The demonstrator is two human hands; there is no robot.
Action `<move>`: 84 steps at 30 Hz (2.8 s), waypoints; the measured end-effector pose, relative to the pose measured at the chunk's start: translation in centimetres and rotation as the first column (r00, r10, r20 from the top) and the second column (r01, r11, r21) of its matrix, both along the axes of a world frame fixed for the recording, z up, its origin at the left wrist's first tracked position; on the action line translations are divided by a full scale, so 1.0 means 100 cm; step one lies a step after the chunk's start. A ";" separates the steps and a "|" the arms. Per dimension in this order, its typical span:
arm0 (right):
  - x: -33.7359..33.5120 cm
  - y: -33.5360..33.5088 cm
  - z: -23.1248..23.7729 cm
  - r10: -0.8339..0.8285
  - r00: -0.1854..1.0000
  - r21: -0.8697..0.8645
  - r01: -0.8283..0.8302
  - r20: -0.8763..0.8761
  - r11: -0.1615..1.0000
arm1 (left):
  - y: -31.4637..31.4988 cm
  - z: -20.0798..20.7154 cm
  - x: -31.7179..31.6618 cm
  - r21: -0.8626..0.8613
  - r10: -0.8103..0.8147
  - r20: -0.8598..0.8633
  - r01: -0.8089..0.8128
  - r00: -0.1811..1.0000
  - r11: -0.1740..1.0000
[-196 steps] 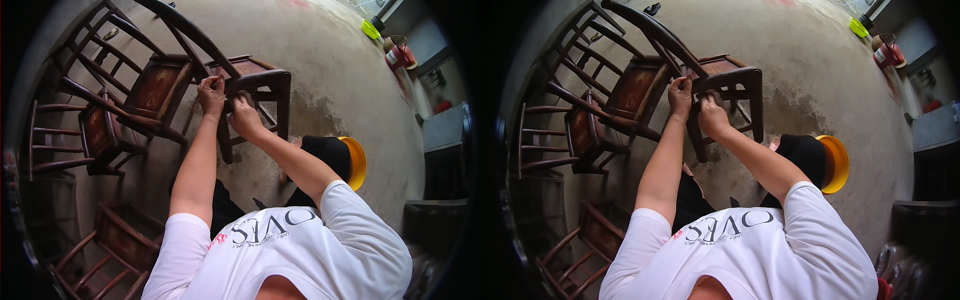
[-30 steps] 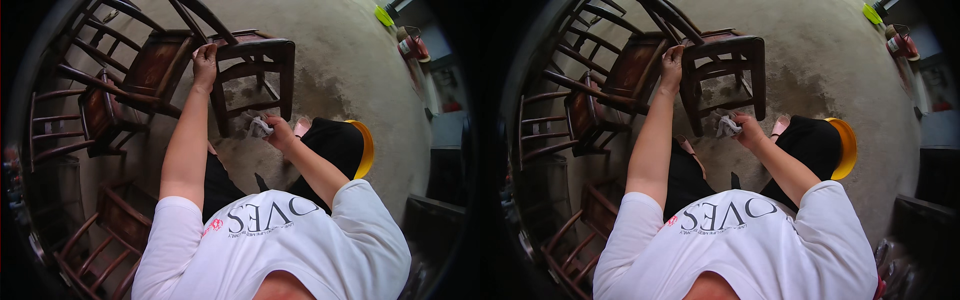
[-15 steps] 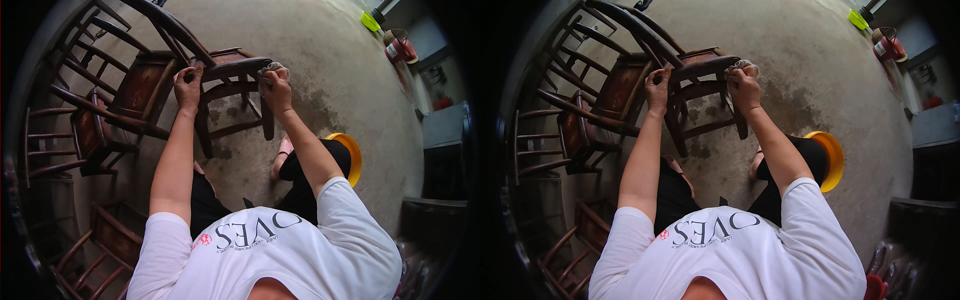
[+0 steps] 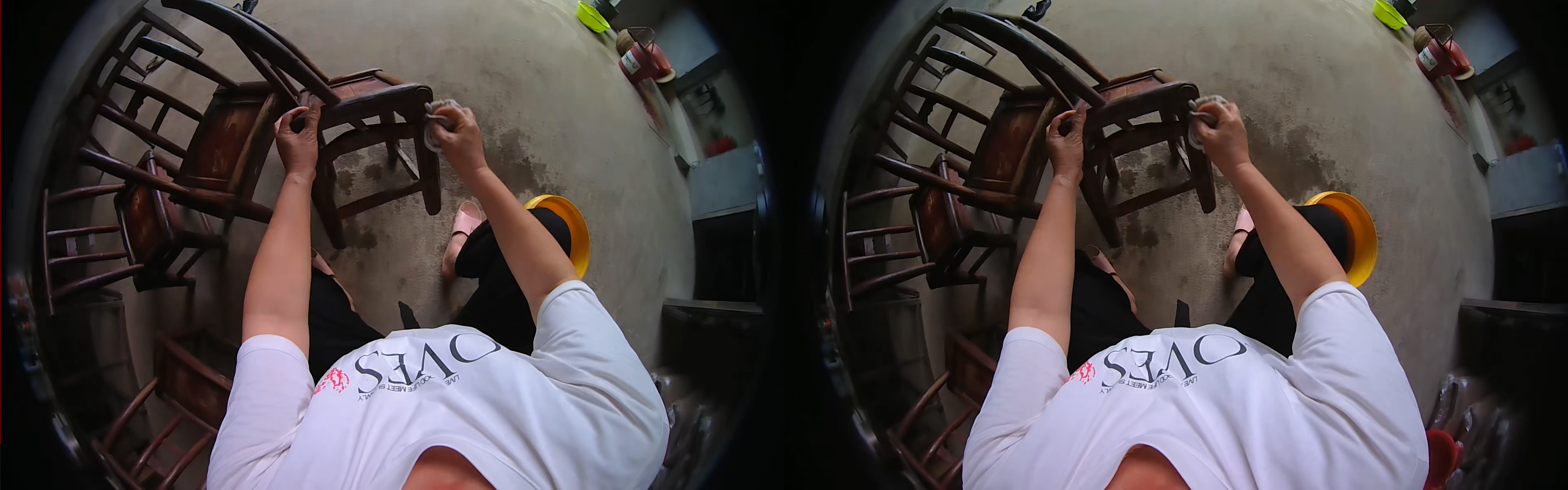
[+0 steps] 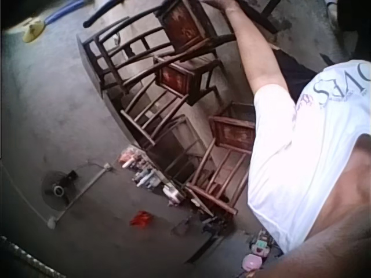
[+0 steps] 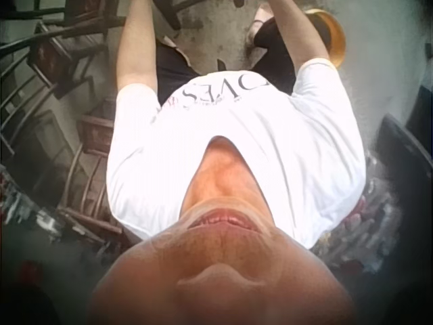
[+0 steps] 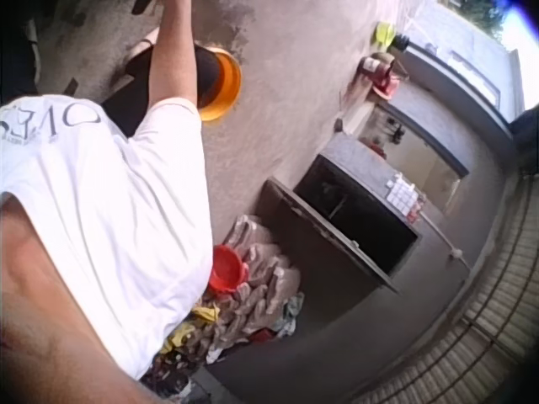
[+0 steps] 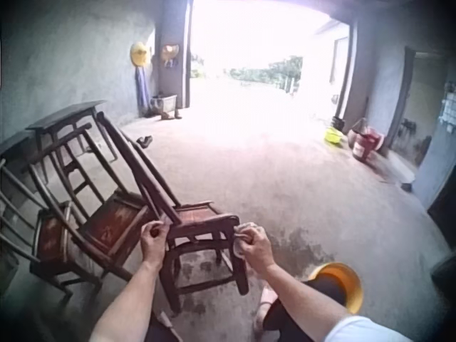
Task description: Cleaning and wiping wooden chairs with a wet cloth and a bucket of water.
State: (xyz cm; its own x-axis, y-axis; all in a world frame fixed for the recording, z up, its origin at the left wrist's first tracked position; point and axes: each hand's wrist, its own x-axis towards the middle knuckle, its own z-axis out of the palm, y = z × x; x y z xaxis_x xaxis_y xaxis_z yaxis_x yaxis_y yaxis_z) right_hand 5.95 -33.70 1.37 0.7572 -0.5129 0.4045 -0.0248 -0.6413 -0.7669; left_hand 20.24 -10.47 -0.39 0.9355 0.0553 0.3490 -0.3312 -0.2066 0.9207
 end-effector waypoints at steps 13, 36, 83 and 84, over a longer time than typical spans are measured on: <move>-0.088 0.055 -0.121 -0.082 0.828 -0.312 -0.116 -0.555 0.943 | -0.005 0.001 0.004 -0.027 -0.005 -0.017 0.005 1.000 1.000; -0.042 0.025 -0.014 0.166 0.969 0.645 -0.007 -0.186 0.764 | 0.004 -0.009 -0.010 -0.019 -0.039 0.032 0.040 0.999 0.999; -0.035 0.043 -0.127 -0.428 0.829 0.656 0.551 -0.360 0.515 | 0.012 -0.023 -0.042 -0.002 -0.059 0.149 0.060 0.987 0.998; -0.029 0.053 -0.103 -0.411 0.865 0.667 0.490 -0.289 0.562 | 0.023 -0.025 -0.043 0.009 -0.041 0.155 0.040 0.987 0.999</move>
State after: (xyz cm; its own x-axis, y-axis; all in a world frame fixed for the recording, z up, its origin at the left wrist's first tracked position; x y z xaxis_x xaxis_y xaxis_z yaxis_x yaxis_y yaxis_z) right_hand 3.03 -28.40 -8.93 0.3582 -0.8898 -0.2828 -0.2498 0.2005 -0.9473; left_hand 15.95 -8.21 -2.92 0.8712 0.0166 0.4906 -0.4784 -0.1951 0.8562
